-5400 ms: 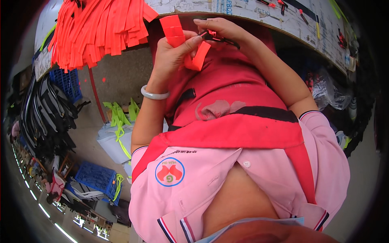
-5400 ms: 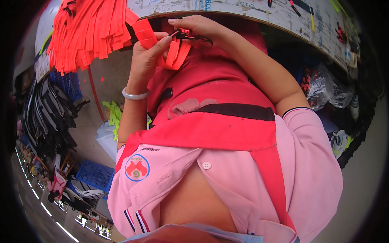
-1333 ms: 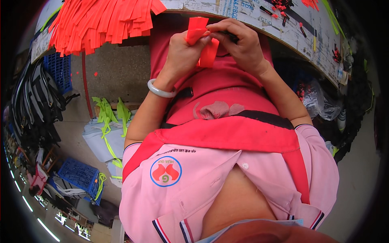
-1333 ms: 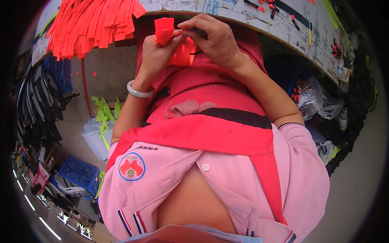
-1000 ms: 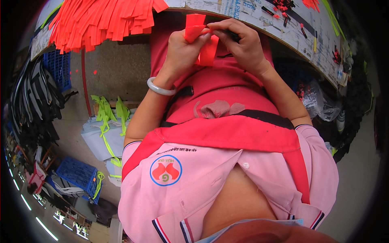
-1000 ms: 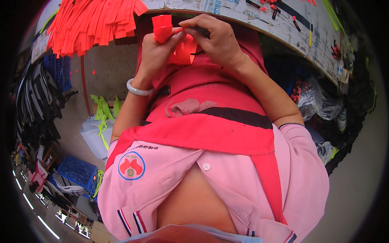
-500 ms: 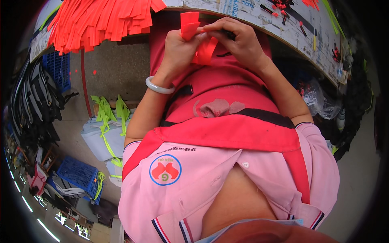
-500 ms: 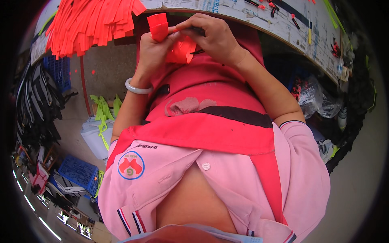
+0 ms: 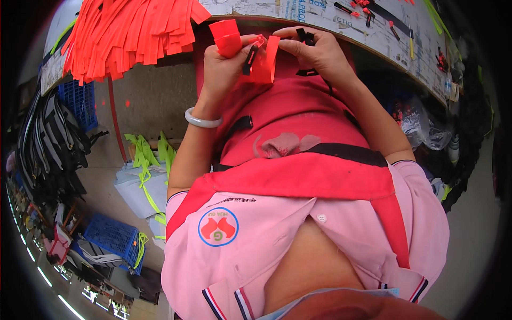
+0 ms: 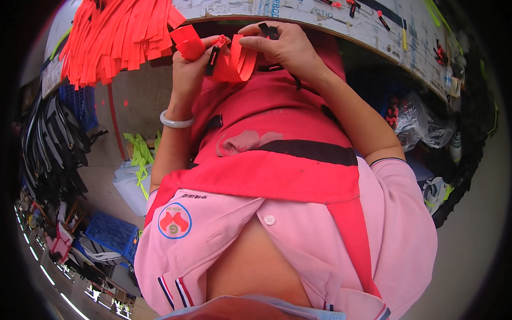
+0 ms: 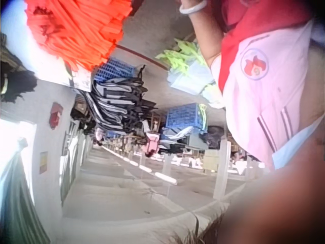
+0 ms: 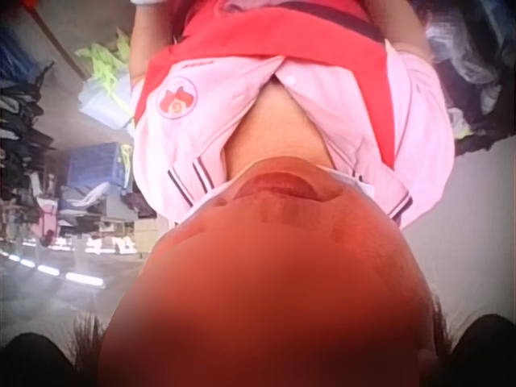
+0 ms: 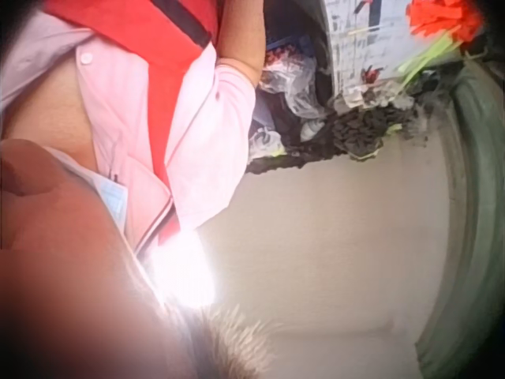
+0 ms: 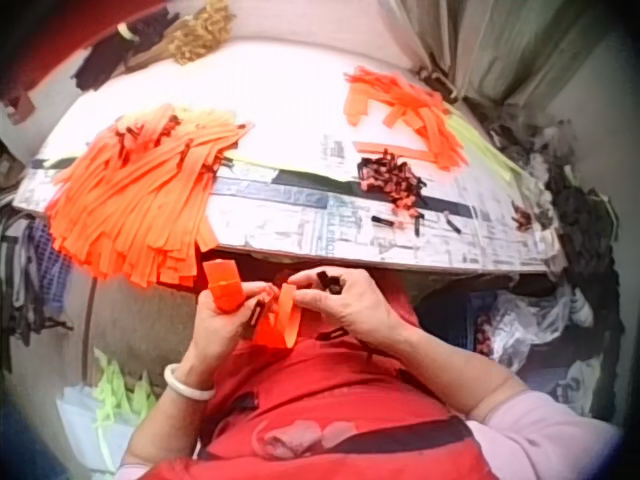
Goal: Assembling plastic buckles onto fabric straps for safety vests.
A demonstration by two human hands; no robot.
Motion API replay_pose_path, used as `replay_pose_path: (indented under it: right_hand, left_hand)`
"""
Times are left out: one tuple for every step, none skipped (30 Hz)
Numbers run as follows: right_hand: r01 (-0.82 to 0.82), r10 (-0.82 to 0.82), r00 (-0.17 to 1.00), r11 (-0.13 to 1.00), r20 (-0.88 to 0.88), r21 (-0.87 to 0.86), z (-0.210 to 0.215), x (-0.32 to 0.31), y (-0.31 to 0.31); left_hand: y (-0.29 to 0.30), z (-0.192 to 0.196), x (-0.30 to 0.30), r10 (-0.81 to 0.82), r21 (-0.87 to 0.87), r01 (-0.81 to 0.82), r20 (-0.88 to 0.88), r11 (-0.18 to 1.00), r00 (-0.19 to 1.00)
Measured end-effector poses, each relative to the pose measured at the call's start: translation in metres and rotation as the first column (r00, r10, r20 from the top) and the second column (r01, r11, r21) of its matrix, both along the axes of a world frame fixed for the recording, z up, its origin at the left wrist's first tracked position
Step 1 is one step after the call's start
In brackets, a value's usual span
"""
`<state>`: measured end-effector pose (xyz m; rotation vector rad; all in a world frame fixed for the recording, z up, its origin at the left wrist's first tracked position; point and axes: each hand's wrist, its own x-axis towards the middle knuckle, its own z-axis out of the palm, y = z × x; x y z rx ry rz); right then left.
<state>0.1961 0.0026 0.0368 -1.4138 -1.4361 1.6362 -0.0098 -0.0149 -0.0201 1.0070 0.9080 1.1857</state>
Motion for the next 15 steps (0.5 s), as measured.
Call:
replay_pose_path:
  right_hand:
    - [-0.001,-0.009,0.995,0.994,-0.095,-0.110,-0.005,-0.004,-0.001]
    - [0.018,-0.030,0.988,0.996,-0.150,-0.084,-0.007,-0.007,-0.004]
    - [0.020,-0.033,0.987,0.996,-0.154,-0.086,-0.009,-0.007,-0.002]
    - [0.041,-0.047,0.979,0.999,-0.199,-0.034,-0.014,-0.006,0.004]
    - [0.065,-0.059,0.968,0.998,-0.243,0.017,-0.016,-0.005,0.006]
    - [0.026,-0.022,0.958,1.000,-0.287,0.011,-0.008,-0.004,0.007]
    - [0.027,-0.024,0.956,1.000,-0.293,0.008,-0.002,-0.006,0.007]
    - [-0.030,0.034,0.966,0.999,-0.257,0.021,0.003,-0.009,0.005]
    - [-0.085,0.090,0.972,0.996,-0.217,0.032,0.007,-0.010,0.003]
    - [-0.128,0.134,0.981,0.991,-0.141,0.047,0.009,-0.011,0.002]
    - [-0.124,0.129,0.981,0.991,-0.142,0.045,0.006,-0.011,0.002]
    - [-0.125,0.135,0.987,0.986,-0.091,0.108,0.002,-0.011,0.002]
    - [-0.129,0.138,0.990,0.977,-0.040,0.171,-0.001,-0.011,0.002]
    - [-0.108,0.118,0.991,0.982,-0.055,0.157,-0.001,-0.011,0.001]
    - [-0.107,0.117,0.992,0.982,-0.056,0.155,-0.002,-0.011,0.001]
  left_hand:
    - [-0.001,0.001,0.002,-0.017,-0.006,0.017,0.011,1.000,1.000]
    - [-0.001,0.004,0.002,-0.070,-0.026,0.072,0.065,0.997,0.995]
    - [-0.001,0.005,0.002,-0.073,-0.027,0.075,0.061,0.997,0.995]
    - [-0.001,0.005,0.002,-0.070,-0.033,0.072,0.043,0.997,0.997]
    - [-0.001,0.006,0.001,-0.068,-0.037,0.069,0.025,0.997,0.997]
    - [-0.002,0.008,-0.002,-0.069,-0.042,0.069,0.019,0.997,0.997]
    - [-0.003,0.011,-0.007,-0.095,-0.112,0.101,0.058,0.989,0.994]
    - [-0.004,0.013,-0.010,-0.118,-0.180,0.135,0.099,0.974,0.988]
    - [-0.004,0.015,-0.011,-0.122,-0.182,0.138,0.097,0.973,0.988]
    - [-0.004,0.016,-0.011,-0.129,-0.183,0.148,0.112,0.972,0.985]
    - [-0.004,0.016,-0.012,-0.135,-0.183,0.157,0.127,0.970,0.983]
    - [-0.003,0.016,-0.012,-0.137,-0.185,0.159,0.126,0.970,0.983]
    - [-0.003,0.016,-0.012,-0.154,-0.173,0.180,0.157,0.968,0.976]
    - [-0.002,0.015,-0.012,-0.170,-0.161,0.201,0.188,0.966,0.967]
    - [-0.003,0.016,-0.012,-0.171,-0.163,0.202,0.187,0.966,0.967]
